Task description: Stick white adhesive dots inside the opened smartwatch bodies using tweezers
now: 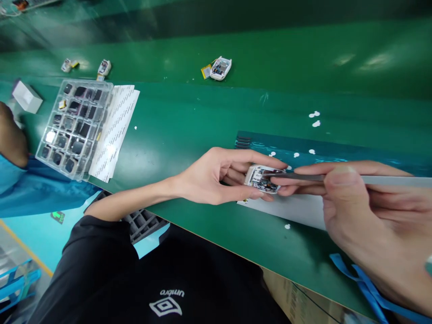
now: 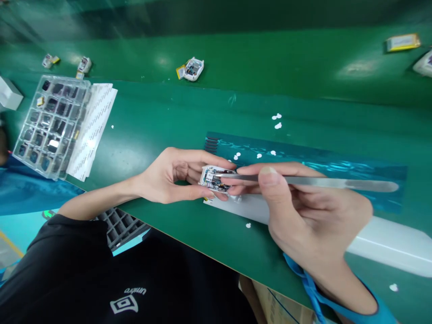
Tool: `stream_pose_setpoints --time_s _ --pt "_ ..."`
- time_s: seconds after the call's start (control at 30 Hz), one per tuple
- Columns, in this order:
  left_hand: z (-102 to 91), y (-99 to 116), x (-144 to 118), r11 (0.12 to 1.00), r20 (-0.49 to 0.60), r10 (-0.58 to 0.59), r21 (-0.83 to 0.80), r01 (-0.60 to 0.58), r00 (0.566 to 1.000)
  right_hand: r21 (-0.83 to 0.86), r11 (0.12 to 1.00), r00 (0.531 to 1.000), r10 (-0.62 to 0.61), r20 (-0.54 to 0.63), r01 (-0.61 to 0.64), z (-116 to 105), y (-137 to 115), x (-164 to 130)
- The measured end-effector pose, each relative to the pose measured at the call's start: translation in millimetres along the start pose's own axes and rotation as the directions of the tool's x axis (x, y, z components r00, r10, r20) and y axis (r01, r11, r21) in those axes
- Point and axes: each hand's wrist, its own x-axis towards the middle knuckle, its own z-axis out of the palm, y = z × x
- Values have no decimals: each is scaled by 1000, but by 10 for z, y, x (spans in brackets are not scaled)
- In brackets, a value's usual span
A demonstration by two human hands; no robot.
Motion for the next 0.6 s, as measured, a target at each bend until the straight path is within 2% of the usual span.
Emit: stream_pose_setpoints --time_s 0.13,0.27,0.6 --pt "11 1 0 1000 -13 -28 -6 28 1000 -34 998 999 53 -8 -54 17 -53 -1" --pt "35 -9 -2 1000 -35 -18 -25 17 999 31 992 992 124 -31 -123 39 -59 -8" --pt "59 -22 -7 1000 -48 -18 3 19 999 38 988 989 149 -23 -148 41 -81 -22"
